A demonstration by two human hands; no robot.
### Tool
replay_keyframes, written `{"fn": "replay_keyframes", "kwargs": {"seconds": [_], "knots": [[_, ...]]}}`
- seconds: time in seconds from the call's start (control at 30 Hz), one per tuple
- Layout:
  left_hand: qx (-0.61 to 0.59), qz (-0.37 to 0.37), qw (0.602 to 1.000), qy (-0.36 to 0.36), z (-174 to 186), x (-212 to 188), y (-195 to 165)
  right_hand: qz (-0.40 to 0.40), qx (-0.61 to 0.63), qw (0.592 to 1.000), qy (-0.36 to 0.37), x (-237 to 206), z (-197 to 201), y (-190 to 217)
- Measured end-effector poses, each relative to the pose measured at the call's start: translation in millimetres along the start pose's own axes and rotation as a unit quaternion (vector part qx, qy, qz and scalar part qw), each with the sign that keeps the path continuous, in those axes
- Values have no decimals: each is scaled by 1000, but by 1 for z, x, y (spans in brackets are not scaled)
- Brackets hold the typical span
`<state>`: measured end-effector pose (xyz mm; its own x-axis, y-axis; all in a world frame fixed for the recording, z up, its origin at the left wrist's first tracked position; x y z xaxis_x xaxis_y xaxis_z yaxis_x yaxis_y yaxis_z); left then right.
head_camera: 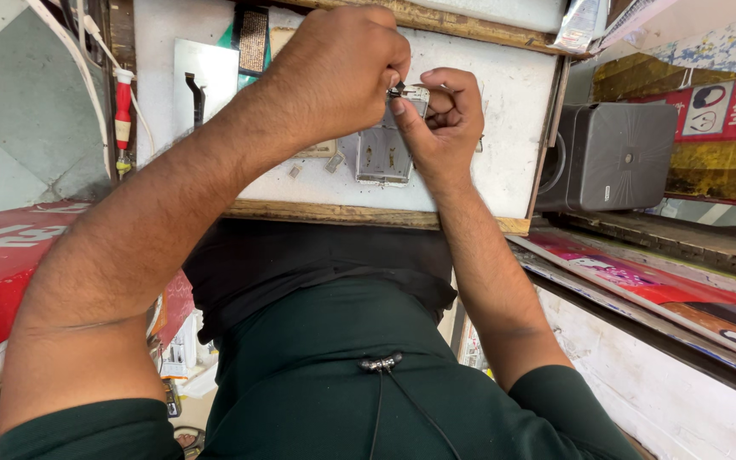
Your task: The person disassembles a mobile phone on a workbench, removing the back cover, battery, and internal components. They handle the motherboard, flex cables, and casing, then reassemble the phone by placing components back into the chassis.
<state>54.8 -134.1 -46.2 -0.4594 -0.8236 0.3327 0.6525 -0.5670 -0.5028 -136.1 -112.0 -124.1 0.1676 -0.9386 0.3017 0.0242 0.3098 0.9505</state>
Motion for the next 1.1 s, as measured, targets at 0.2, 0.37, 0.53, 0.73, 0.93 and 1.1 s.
{"fn": "replay_keyframes", "kwargs": {"seconds": [0.2,0.37,0.53,0.73,0.93,1.1], "knots": [[-26,20,999,21,0,0,4,17,-35,999,1,-2,5,-12],[-11,1,1000,-1,1,-3,2,14,-43,999,16,-5,8,-13],[-31,15,999,11,1,-3,2,-7,-26,1000,11,-4,8,-11],[-77,8,995,-60,12,-12,-6,14,-17,1000,-4,-3,10,-13],[-163,44,975,-142,11,-37,-20,19,12,1000,-2,-2,24,-17],[-221,107,957,-153,-8,-51,-23,11,37,999,30,2,21,-17]]}}
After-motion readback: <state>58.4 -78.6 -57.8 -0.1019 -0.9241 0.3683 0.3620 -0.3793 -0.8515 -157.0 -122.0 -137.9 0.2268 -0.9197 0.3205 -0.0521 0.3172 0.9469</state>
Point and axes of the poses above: each hand's wrist, its own x-axis towards the middle knuckle, its own z-axis out of the back of the hand, y = z × x, the point moved 3 cm from there along x, towards the middle knuckle
